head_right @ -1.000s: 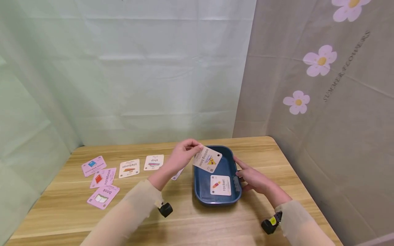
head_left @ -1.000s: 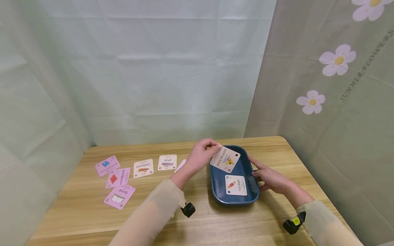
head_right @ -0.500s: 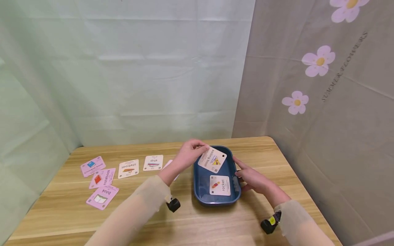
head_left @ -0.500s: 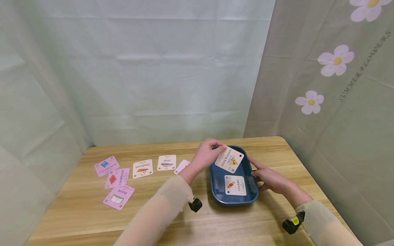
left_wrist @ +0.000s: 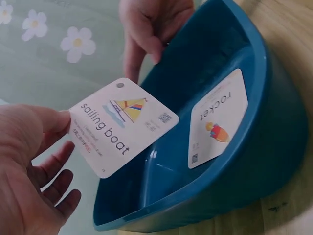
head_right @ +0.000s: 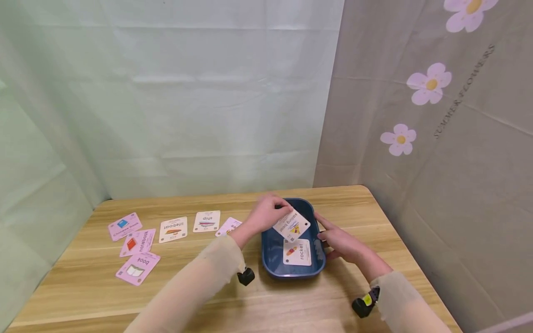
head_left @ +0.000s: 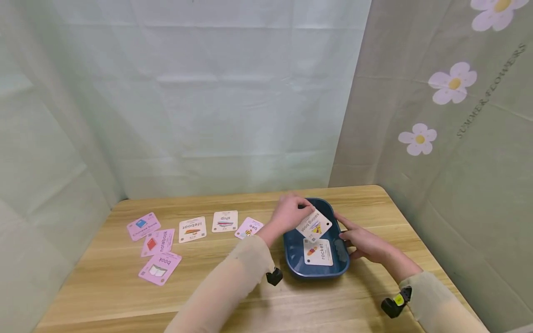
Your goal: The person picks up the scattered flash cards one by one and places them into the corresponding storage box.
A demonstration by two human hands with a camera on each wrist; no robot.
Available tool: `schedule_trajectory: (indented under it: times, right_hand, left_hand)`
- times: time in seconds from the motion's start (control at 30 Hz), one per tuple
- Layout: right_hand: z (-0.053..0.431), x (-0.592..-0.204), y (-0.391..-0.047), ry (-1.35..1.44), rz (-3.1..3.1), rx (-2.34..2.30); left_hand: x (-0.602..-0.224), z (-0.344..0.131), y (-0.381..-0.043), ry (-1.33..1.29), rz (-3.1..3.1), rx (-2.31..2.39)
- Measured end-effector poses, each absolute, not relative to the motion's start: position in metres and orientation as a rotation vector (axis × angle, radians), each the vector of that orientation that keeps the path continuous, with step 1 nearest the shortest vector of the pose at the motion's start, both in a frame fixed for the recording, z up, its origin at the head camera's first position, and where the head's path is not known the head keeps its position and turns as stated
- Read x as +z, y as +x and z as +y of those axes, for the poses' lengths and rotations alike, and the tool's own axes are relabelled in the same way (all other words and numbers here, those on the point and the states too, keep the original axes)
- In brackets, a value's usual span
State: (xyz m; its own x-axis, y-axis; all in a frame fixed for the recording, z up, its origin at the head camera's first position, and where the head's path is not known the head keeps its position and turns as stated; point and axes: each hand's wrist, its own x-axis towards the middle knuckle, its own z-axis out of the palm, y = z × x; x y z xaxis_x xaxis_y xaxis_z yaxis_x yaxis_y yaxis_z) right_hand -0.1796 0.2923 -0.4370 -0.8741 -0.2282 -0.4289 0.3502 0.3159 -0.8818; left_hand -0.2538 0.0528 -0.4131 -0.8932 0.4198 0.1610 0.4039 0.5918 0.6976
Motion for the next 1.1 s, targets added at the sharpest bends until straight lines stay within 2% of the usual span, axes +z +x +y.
schedule_trajectory:
  times: [0.33,1.1]
  right_hand:
    - [0.293,-0.438,-0.179,0.097,2.104,-1.597]
    - [0.294,-0.438,-0.18,0.089,2.105,-1.614]
  left_hand:
    - [-0.423,0.066,-0.249,0.674,2.855,0.876]
    - [-0.426,0.074,-0.248,0.664,2.9,0.73]
